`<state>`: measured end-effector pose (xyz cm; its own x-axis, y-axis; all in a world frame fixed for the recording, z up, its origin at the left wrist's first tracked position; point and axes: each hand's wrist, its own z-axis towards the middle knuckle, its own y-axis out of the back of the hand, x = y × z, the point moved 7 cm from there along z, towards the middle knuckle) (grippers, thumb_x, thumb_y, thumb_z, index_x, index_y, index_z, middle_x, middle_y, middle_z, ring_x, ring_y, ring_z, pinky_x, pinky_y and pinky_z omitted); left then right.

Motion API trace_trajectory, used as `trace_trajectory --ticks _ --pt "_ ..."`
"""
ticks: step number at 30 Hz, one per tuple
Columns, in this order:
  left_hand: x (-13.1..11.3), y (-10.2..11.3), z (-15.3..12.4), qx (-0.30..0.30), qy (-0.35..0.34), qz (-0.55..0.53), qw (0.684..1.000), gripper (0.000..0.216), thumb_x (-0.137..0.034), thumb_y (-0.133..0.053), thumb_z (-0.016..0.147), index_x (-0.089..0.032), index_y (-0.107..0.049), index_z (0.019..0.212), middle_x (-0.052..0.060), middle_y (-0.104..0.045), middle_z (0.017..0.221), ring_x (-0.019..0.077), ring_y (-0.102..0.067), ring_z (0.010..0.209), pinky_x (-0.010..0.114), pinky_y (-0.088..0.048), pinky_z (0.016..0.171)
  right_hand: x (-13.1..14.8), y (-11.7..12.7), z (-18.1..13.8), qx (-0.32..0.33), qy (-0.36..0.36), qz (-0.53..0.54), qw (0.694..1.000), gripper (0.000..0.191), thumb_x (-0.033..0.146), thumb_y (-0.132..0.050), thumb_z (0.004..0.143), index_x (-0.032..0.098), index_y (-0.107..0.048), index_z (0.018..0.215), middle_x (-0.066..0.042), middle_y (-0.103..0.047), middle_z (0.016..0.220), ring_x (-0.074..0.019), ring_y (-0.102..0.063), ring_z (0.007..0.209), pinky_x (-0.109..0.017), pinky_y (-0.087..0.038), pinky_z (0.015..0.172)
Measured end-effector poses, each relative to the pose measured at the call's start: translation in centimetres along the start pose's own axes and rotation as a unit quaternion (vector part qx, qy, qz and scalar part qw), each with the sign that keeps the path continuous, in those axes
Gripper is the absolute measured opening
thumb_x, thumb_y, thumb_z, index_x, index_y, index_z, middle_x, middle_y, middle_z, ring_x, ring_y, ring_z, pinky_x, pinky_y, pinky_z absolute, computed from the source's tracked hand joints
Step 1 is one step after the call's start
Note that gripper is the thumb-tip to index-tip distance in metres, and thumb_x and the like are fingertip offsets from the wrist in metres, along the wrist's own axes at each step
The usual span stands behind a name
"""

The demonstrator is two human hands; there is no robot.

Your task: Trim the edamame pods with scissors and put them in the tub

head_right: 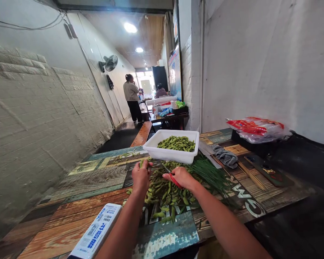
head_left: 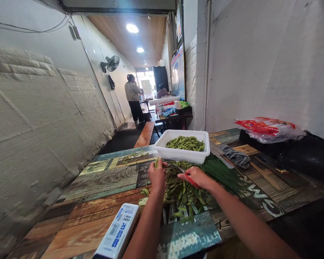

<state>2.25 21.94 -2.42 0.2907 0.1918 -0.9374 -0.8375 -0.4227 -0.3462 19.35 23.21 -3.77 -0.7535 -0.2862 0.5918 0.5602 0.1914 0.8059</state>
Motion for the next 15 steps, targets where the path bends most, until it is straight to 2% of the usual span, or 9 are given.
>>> trace_trajectory --ticks 2,5,8,9,10,12,13,15 --pt "-2.6 -0.2 -0.1 -0.051 -0.086 -0.012 0.995 0.029 -0.045 -0.057 0.08 -0.017 -0.046 0.084 -0.001 -0.058 0.071 0.0055 -0.042 0.048 0.017 -0.029 0.045 0.0 0.3 0.1 -0.013 -0.01 -0.046 0.999 0.056 0.064 -0.052 0.081 0.017 -0.054 0.051 -0.001 -0.051 0.051 -0.0105 -0.041 0.049 -0.025 -0.022 0.048" --pt "-7.0 -2.7 0.6 -0.084 -0.206 -0.013 0.975 0.022 -0.04 -0.047 0.089 -0.018 -0.046 0.091 0.0 -0.058 0.077 0.0099 -0.055 0.065 0.019 -0.042 0.059 0.0 0.5 0.1 -0.004 -0.034 -0.096 0.995 0.052 0.064 -0.054 0.08 0.017 -0.067 0.065 -0.01 -0.07 0.071 -0.0178 -0.059 0.064 -0.025 -0.03 0.051" --pt "-10.6 -5.9 2.4 -0.168 -0.329 0.097 0.924 0.021 -0.034 -0.039 0.093 -0.016 -0.05 0.098 0.006 -0.06 0.087 0.0145 -0.059 0.083 0.026 -0.046 0.079 0.1 0.7 -0.1 0.014 -0.054 -0.125 0.991 0.052 0.065 -0.052 0.082 0.017 -0.073 0.078 -0.014 -0.074 0.087 -0.0224 -0.066 0.078 -0.024 -0.037 0.057" --pt "-11.1 -7.4 3.4 -0.165 -0.345 0.147 0.912 0.021 -0.03 -0.04 0.093 -0.014 -0.051 0.101 0.009 -0.06 0.094 0.0164 -0.059 0.092 0.029 -0.045 0.087 0.1 0.8 -0.1 0.015 -0.058 -0.136 0.989 0.053 0.064 -0.051 0.083 0.017 -0.073 0.08 -0.015 -0.074 0.089 -0.0225 -0.067 0.08 -0.024 -0.038 0.058" --pt "-11.2 -9.1 4.6 -0.117 -0.343 0.214 0.907 0.021 -0.027 -0.046 0.09 -0.013 -0.053 0.104 0.012 -0.06 0.103 0.0187 -0.058 0.1 0.031 -0.043 0.091 0.0 0.9 -0.1 0.016 -0.063 -0.146 0.987 0.052 0.063 -0.049 0.085 0.017 -0.073 0.081 -0.014 -0.074 0.09 -0.0224 -0.068 0.08 -0.024 -0.038 0.058" --pt "-9.9 -12.0 6.8 0.029 -0.312 0.358 0.879 0.039 -0.026 -0.064 0.079 -0.014 -0.054 0.114 0.016 -0.054 0.123 0.0243 -0.052 0.116 0.033 -0.041 0.097 -0.1 1.2 -0.1 0.01 -0.077 -0.161 0.984 0.052 0.061 -0.047 0.087 0.016 -0.073 0.084 -0.014 -0.074 0.09 -0.022 -0.068 0.08 -0.024 -0.038 0.057" --pt "-9.1 -12.2 7.4 0.066 -0.29 0.415 0.86 0.05 -0.026 -0.07 0.073 -0.014 -0.054 0.119 0.017 -0.051 0.13 0.0266 -0.048 0.121 0.033 -0.04 0.098 -0.2 1.4 -0.1 0.006 -0.085 -0.167 0.982 0.053 0.061 -0.046 0.088 0.016 -0.073 0.085 -0.014 -0.074 0.09 -0.0221 -0.068 0.08 -0.024 -0.039 0.057" --pt "-8.1 -10.7 7.7 0.077 -0.264 0.494 0.825 0.051 -0.026 -0.072 0.071 -0.014 -0.057 0.119 0.017 -0.05 0.133 0.0283 -0.047 0.123 0.034 -0.04 0.099 -0.3 1.8 -0.2 -0.004 -0.092 -0.173 0.981 0.054 0.062 -0.045 0.087 0.016 -0.073 0.087 -0.014 -0.074 0.09 -0.0223 -0.069 0.081 -0.024 -0.039 0.058"
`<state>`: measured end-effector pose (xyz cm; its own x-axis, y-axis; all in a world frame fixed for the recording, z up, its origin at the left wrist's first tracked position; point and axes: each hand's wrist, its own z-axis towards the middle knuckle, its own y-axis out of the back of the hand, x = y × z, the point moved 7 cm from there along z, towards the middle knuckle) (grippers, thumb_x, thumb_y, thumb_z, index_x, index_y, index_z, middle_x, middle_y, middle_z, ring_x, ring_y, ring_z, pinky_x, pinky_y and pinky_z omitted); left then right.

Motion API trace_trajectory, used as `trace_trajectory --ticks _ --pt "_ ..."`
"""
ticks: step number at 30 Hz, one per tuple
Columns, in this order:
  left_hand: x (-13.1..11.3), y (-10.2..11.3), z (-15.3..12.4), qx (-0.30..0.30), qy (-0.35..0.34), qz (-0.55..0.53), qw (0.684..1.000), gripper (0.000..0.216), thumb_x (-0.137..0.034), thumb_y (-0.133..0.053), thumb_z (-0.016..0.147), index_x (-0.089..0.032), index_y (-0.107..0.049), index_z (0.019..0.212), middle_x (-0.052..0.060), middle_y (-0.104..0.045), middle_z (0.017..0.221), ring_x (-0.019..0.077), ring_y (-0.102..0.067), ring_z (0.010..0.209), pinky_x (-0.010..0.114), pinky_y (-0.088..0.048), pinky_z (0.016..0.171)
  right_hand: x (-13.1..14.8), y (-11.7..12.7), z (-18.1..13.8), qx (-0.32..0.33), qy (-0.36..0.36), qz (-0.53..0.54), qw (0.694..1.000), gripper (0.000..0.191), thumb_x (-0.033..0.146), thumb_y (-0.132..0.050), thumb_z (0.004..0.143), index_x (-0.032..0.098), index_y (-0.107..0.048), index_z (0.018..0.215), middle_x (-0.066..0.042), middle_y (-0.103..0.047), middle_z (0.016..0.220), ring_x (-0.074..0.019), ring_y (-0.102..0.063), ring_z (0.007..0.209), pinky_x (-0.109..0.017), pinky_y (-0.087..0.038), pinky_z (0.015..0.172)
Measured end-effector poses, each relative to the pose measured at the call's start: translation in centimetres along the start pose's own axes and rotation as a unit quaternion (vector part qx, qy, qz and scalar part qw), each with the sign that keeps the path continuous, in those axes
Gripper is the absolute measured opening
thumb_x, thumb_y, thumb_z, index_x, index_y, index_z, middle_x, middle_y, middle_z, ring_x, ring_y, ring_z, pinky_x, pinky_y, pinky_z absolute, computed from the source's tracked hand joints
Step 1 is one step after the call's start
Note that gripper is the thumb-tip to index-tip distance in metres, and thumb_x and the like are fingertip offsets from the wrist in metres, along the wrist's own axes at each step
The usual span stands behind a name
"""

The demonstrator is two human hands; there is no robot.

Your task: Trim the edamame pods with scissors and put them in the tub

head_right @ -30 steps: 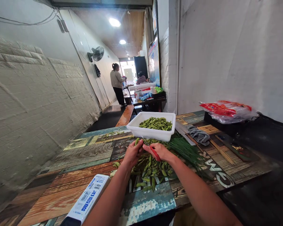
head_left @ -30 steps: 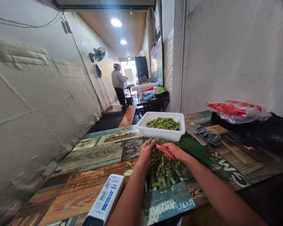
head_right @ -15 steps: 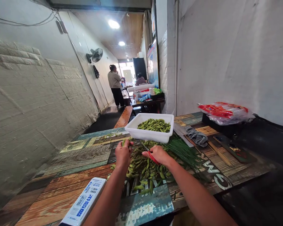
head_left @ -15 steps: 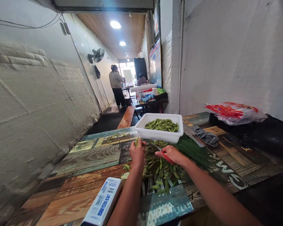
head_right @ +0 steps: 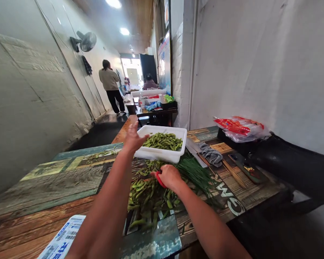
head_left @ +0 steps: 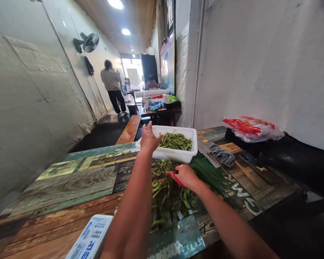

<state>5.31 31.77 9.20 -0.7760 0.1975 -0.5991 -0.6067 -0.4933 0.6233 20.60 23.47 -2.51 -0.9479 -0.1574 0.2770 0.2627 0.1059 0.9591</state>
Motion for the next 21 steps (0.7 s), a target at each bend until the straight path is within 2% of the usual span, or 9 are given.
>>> trace_trajectory --ticks 1,3,5,8,10,13,16,19,21 --pt "1.0 0.2 -0.8 0.015 0.011 0.031 0.999 0.04 -0.026 -0.068 0.075 -0.013 -0.062 0.113 0.016 -0.056 0.127 0.0276 -0.052 0.118 0.033 -0.041 0.097 0.0 0.2 0.0 -0.005 -0.002 -0.001 1.0 0.055 0.063 -0.046 0.087 0.016 -0.073 0.088 -0.014 -0.074 0.09 -0.0225 -0.069 0.082 -0.024 -0.04 0.059" --pt "3.4 0.0 -3.1 0.093 0.049 0.081 0.991 0.021 -0.024 -0.056 0.082 -0.013 -0.07 0.095 0.013 -0.068 0.101 0.025 -0.062 0.097 0.031 -0.046 0.087 -0.1 0.4 -0.1 -0.012 -0.008 -0.002 1.0 0.056 0.065 -0.046 0.086 0.016 -0.073 0.088 -0.014 -0.074 0.09 -0.0229 -0.069 0.084 -0.024 -0.04 0.061" --pt "5.3 -0.9 -5.8 0.179 0.057 0.122 0.975 0.02 -0.021 -0.054 0.081 -0.015 -0.072 0.085 0.011 -0.071 0.088 0.0237 -0.064 0.086 0.03 -0.047 0.08 -0.1 0.5 -0.1 -0.018 -0.013 -0.001 1.0 0.057 0.066 -0.046 0.085 0.016 -0.073 0.087 -0.014 -0.074 0.09 -0.0235 -0.069 0.084 -0.025 -0.04 0.061" --pt "7.0 -2.9 -9.5 0.249 0.022 0.127 0.96 0.027 -0.01 -0.055 0.075 -0.02 -0.073 0.092 0.007 -0.071 0.097 0.0214 -0.063 0.093 0.026 -0.045 0.081 -0.2 0.4 0.0 -0.03 -0.013 -0.005 0.999 0.06 0.069 -0.045 0.084 0.016 -0.073 0.086 -0.014 -0.074 0.09 -0.0241 -0.069 0.084 -0.025 -0.04 0.06" --pt "7.9 -4.3 -11.3 0.266 0.008 0.123 0.956 0.031 -0.008 -0.057 0.073 -0.022 -0.073 0.095 0.007 -0.069 0.102 0.0216 -0.061 0.098 0.027 -0.044 0.085 -0.3 0.2 0.2 -0.033 -0.012 -0.011 0.999 0.061 0.071 -0.044 0.083 0.017 -0.073 0.086 -0.014 -0.074 0.089 -0.0241 -0.068 0.083 -0.025 -0.039 0.059" --pt "8.8 -5.2 -12.6 0.246 -0.001 0.122 0.962 0.021 -0.014 -0.062 0.075 -0.02 -0.073 0.092 0.011 -0.067 0.1 0.0251 -0.06 0.098 0.032 -0.044 0.086 -0.4 -0.1 0.4 -0.031 -0.009 -0.016 0.999 0.062 0.071 -0.044 0.083 0.016 -0.073 0.085 -0.014 -0.073 0.088 -0.0233 -0.068 0.08 -0.025 -0.038 0.058" --pt "9.4 -4.7 -12.7 0.176 0.011 0.073 0.982 0.009 -0.016 -0.063 0.074 -0.016 -0.07 0.079 0.012 -0.066 0.09 0.0261 -0.059 0.094 0.034 -0.043 0.085 -0.4 -0.3 0.5 -0.037 0.004 -0.002 0.999 0.06 0.07 -0.046 0.082 0.016 -0.072 0.08 -0.013 -0.072 0.08 -0.021 -0.065 0.072 -0.025 -0.034 0.055" --pt "10.0 -3.7 -12.4 0.085 0.065 -0.093 0.99 0.014 -0.019 -0.059 0.076 -0.013 -0.068 0.086 0.01 -0.068 0.085 0.022 -0.061 0.082 0.032 -0.044 0.079 -0.2 -0.2 0.4 -0.045 0.044 0.05 0.997 0.057 0.068 -0.047 0.082 0.017 -0.068 0.07 -0.006 -0.067 0.066 -0.016 -0.057 0.061 -0.024 -0.028 0.051" --pt "10.3 -3.9 -12.2 0.063 0.114 -0.228 0.965 0.024 -0.026 -0.058 0.077 -0.012 -0.067 0.094 0.008 -0.068 0.079 0.0193 -0.061 0.072 0.029 -0.045 0.072 0.0 0.0 0.3 -0.044 0.074 0.103 0.991 0.058 0.07 -0.047 0.081 0.017 -0.064 0.063 -0.001 -0.059 0.058 -0.0125 -0.05 0.055 -0.023 -0.025 0.049"
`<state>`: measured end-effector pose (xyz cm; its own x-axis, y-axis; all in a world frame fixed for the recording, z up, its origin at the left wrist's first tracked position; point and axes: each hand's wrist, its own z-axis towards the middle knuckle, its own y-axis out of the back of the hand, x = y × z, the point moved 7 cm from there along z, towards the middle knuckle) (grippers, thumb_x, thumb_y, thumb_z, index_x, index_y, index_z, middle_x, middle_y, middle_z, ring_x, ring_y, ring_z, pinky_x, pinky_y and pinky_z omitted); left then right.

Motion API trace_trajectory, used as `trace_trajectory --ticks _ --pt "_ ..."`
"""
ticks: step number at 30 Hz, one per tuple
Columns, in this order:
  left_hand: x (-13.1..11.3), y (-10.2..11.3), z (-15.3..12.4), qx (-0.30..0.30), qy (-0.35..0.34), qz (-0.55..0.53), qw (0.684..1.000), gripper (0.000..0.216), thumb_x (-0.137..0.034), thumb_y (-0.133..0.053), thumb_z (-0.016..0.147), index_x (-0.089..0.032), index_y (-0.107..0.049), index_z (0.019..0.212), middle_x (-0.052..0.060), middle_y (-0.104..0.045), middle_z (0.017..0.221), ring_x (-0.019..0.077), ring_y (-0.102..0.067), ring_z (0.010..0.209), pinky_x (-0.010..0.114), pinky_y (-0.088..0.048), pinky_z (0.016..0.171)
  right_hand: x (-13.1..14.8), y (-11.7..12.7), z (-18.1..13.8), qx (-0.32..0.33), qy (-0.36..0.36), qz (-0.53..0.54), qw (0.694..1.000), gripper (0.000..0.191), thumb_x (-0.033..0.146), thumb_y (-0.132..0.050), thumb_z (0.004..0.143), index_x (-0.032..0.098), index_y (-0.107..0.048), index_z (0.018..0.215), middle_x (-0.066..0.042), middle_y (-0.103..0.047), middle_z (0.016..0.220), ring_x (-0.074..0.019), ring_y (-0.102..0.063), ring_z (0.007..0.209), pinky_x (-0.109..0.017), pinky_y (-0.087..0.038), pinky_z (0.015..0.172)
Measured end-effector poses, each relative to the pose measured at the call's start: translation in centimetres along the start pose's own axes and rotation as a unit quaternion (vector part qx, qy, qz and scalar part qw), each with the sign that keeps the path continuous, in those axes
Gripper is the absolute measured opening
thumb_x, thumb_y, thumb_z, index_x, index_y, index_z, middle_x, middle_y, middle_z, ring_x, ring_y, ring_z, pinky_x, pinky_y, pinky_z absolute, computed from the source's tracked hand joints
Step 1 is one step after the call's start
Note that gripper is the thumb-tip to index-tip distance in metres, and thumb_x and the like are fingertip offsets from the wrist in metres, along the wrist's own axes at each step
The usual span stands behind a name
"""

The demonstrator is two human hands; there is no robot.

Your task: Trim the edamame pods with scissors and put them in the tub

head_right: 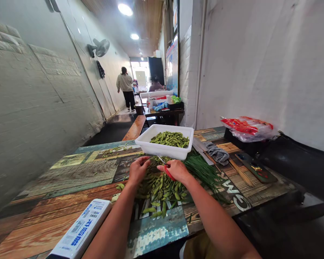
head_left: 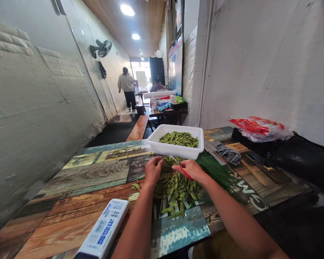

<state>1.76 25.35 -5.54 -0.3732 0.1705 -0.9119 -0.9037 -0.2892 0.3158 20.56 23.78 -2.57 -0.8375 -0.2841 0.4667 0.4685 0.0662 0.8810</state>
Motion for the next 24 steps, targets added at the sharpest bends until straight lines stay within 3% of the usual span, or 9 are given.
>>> trace_trajectory --ticks 3,6,10,15,18,21,24 --pt "0.3 -1.0 0.1 0.036 0.045 -0.136 0.989 0.033 -0.036 -0.059 0.074 -0.011 -0.069 0.093 0.006 -0.068 0.071 0.0168 -0.058 0.062 0.027 -0.044 0.064 -0.1 0.1 -0.1 0.003 0.011 0.061 0.998 0.06 0.072 -0.047 0.078 0.017 -0.058 0.057 0.002 -0.048 0.052 -0.0098 -0.041 0.051 -0.022 -0.024 0.047" --pt "0.5 -1.2 0.1 0.04 0.064 -0.148 0.986 0.031 -0.036 -0.058 0.075 -0.011 -0.069 0.091 0.007 -0.069 0.074 0.0163 -0.058 0.061 0.027 -0.045 0.063 -0.4 0.2 0.0 0.004 -0.001 0.069 0.998 0.06 0.072 -0.047 0.078 0.017 -0.056 0.055 0.003 -0.043 0.05 -0.0095 -0.038 0.05 -0.022 -0.023 0.048" --pt "-0.8 -0.7 -0.2 0.023 -0.019 0.053 0.998 0.022 -0.02 -0.057 0.078 -0.013 -0.071 0.094 0.009 -0.071 0.089 0.0193 -0.062 0.079 0.03 -0.045 0.077 -0.9 0.3 0.2 -0.002 -0.026 0.033 0.999 0.057 0.07 -0.048 0.078 0.017 -0.059 0.057 0.002 -0.046 0.051 -0.0102 -0.038 0.051 -0.023 -0.024 0.049" --pt "-2.4 -3.2 -1.6 0.141 -0.121 0.332 0.925 0.03 -0.009 -0.058 0.076 -0.02 -0.072 0.101 0.008 -0.068 0.105 0.0274 -0.054 0.104 0.038 -0.041 0.089 -0.9 0.0 0.3 0.006 -0.024 0.0 1.0 0.059 0.071 -0.048 0.079 0.017 -0.063 0.061 0.0 -0.053 0.055 -0.0106 -0.041 0.052 -0.023 -0.023 0.049" --pt "-2.5 -3.3 -1.7 0.139 -0.123 0.385 0.904 0.021 -0.015 -0.058 0.079 -0.02 -0.073 0.093 0.01 -0.067 0.1 0.0296 -0.053 0.102 0.039 -0.041 0.087 -0.7 -0.1 0.3 0.01 -0.016 -0.012 1.0 0.061 0.072 -0.046 0.08 0.017 -0.063 0.061 0.0 -0.055 0.056 -0.0108 -0.041 0.052 -0.023 -0.024 0.049" --pt "-2.6 -2.7 -1.3 0.1 -0.118 0.318 0.936 0.016 -0.016 -0.057 0.08 -0.016 -0.072 0.086 0.011 -0.067 0.095 0.0267 -0.056 0.097 0.037 -0.042 0.086 -0.7 -0.1 0.3 0.01 -0.017 -0.016 1.0 0.061 0.073 -0.045 0.079 0.017 -0.062 0.061 0.0 -0.053 0.055 -0.0109 -0.04 0.052 -0.024 -0.023 0.049" --pt "-2.4 -1.7 -0.7 0.05 -0.074 0.144 0.986 0.018 -0.018 -0.055 0.081 -0.015 -0.071 0.089 0.009 -0.069 0.09 0.0217 -0.061 0.086 0.032 -0.044 0.081 -0.8 -0.2 0.3 0.015 -0.023 0.005 1.0 0.062 0.074 -0.046 0.078 0.017 -0.06 0.059 0.001 -0.05 0.053 -0.0107 -0.039 0.051 -0.024 -0.023 0.049"
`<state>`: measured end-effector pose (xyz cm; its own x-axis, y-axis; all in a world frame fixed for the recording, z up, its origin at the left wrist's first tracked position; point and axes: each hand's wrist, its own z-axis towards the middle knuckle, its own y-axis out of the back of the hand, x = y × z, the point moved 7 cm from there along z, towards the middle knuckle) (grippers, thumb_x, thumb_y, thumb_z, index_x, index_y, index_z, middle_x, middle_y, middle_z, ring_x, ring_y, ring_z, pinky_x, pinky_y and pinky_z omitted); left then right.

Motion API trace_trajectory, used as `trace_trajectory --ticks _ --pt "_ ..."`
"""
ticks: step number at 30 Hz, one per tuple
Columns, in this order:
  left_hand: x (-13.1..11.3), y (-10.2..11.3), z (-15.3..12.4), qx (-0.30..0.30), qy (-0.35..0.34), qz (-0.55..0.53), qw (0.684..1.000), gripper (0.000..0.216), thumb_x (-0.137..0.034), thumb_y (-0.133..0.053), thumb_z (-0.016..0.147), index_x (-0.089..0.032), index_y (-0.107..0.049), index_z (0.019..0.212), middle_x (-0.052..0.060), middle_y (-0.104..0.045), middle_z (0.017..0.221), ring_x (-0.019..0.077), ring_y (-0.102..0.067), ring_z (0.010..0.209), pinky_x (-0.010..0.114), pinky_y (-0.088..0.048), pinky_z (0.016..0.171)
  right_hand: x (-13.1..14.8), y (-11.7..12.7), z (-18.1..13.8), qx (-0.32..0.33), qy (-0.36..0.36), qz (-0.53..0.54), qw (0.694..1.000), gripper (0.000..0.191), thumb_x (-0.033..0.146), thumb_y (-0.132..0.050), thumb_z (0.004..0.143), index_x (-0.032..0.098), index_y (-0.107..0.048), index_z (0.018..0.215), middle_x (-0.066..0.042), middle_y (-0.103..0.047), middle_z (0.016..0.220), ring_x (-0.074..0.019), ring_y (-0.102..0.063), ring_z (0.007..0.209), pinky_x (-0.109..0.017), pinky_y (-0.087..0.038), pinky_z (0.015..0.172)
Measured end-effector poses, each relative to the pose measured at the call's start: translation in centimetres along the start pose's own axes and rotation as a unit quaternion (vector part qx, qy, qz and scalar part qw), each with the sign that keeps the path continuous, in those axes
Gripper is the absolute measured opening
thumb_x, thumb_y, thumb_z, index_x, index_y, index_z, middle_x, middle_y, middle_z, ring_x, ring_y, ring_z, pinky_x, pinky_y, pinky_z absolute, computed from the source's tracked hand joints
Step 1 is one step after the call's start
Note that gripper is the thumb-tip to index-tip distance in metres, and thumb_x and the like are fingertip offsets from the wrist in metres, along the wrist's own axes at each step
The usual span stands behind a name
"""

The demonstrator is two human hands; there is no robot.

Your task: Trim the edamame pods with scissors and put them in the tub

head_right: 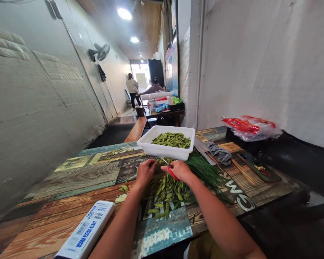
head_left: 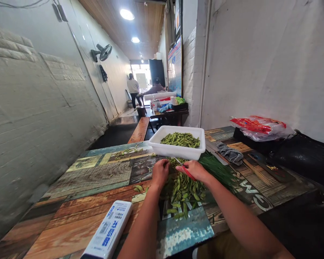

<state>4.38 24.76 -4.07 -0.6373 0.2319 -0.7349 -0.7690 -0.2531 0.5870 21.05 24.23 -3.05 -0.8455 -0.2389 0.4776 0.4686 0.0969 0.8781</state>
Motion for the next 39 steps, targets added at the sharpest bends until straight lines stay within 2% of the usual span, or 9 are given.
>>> trace_trajectory --ticks 3,7,13,19,22,27,30,35,39 --pt "0.8 0.1 0.1 -0.017 0.066 -0.159 0.985 0.019 -0.026 -0.061 0.075 -0.015 -0.072 0.085 0.008 -0.071 0.084 0.0207 -0.062 0.078 0.03 -0.046 0.074 0.1 -0.2 0.0 0.003 0.013 0.027 1.0 0.063 0.075 -0.045 0.077 0.017 -0.058 0.057 0.002 -0.048 0.052 -0.0102 -0.039 0.051 -0.023 -0.023 0.049" --pt "1.0 -0.1 -0.1 -0.006 0.111 -0.263 0.958 0.026 -0.036 -0.069 0.065 -0.014 -0.073 0.079 0.007 -0.071 0.078 0.0204 -0.062 0.074 0.03 -0.046 0.072 0.5 -0.3 0.0 0.001 0.039 0.059 0.997 0.063 0.075 -0.045 0.077 0.017 -0.052 0.054 0.003 -0.044 0.051 -0.0095 -0.037 0.051 -0.023 -0.022 0.049" --pt "0.2 -0.4 -0.6 0.032 0.115 -0.306 0.944 0.042 -0.049 -0.075 0.058 -0.012 -0.073 0.078 0.005 -0.068 0.074 0.0156 -0.055 0.065 0.025 -0.041 0.063 0.6 -0.6 0.0 0.009 0.046 0.108 0.993 0.064 0.077 -0.044 0.075 0.017 -0.045 0.052 0.005 -0.039 0.05 -0.0085 -0.033 0.05 -0.023 -0.021 0.048" --pt "0.5 -1.0 -0.8 0.065 0.149 -0.325 0.932 0.046 -0.052 -0.075 0.054 -0.01 -0.07 0.072 0.001 -0.057 0.058 0.0088 -0.041 0.05 0.022 -0.029 0.049 0.9 -1.4 0.0 0.011 0.044 0.116 0.992 0.065 0.076 -0.039 0.077 0.017 -0.045 0.05 0.004 -0.037 0.048 -0.0085 -0.032 0.049 -0.023 -0.021 0.047" --pt "0.6 -1.2 -0.7 0.052 0.151 -0.323 0.933 0.045 -0.05 -0.076 0.052 -0.01 -0.069 0.071 0.002 -0.059 0.06 0.0095 -0.043 0.051 0.022 -0.03 0.049 0.9 -1.9 0.0 0.012 0.039 0.105 0.994 0.064 0.073 -0.039 0.079 0.017 -0.044 0.048 0.003 -0.036 0.047 -0.0085 -0.031 0.049 -0.023 -0.02 0.046" --pt "1.0 -0.9 -0.7 -0.01 0.151 -0.34 0.928 0.041 -0.046 -0.078 0.051 -0.011 -0.066 0.067 0.003 -0.059 0.059 0.0108 -0.048 0.052 0.022 -0.035 0.051 0.8 -2.0 -0.1 0.017 0.037 0.095 0.995 0.062 0.071 -0.042 0.078 0.018 -0.041 0.045 0.003 -0.034 0.046 -0.0082 -0.029 0.047 -0.024 -0.018 0.045" --pt "1.5 -0.8 -0.7 -0.023 0.174 -0.35 0.92 0.04 -0.043 -0.08 0.049 -0.011 -0.065 0.067 0.002 -0.058 0.058 0.0097 -0.046 0.051 0.022 -0.035 0.051 0.9 -1.7 -0.3 0.012 0.033 0.111 0.993 0.06 0.069 -0.043 0.078 0.018 -0.044 0.047 0.003 -0.036 0.045 -0.0087 -0.032 0.046 -0.024 -0.02 0.046" --pt "1.5 -1.0 -0.8 -0.017 0.214 -0.443 0.87 0.049 -0.043 -0.083 0.041 -0.01 -0.065 0.073 -0.001 -0.055 0.057 0.0079 -0.044 0.05 0.021 -0.035 0.05 0.7 -1.1 -0.1 -0.001 0.015 0.122 0.992 0.057 0.069 -0.046 0.077 0.018 -0.045 0.051 0.004 -0.036 0.047 -0.0089 -0.034 0.048 -0.023 -0.021 0.046" --pt "0.6 -1.0 -0.6 -0.013 0.199 -0.531 0.824 0.052 -0.044 -0.085 0.042 -0.011 -0.063 0.076 0.003 -0.063 0.069 0.0109 -0.055 0.06 0.024 -0.043 0.059 0.9 -1.1 0.0 0.008 0.02 0.144 0.989 0.058 0.071 -0.043 0.077 0.018 -0.043 0.054 0.004 -0.038 0.049 -0.0086 -0.034 0.049 -0.023 -0.022 0.046"
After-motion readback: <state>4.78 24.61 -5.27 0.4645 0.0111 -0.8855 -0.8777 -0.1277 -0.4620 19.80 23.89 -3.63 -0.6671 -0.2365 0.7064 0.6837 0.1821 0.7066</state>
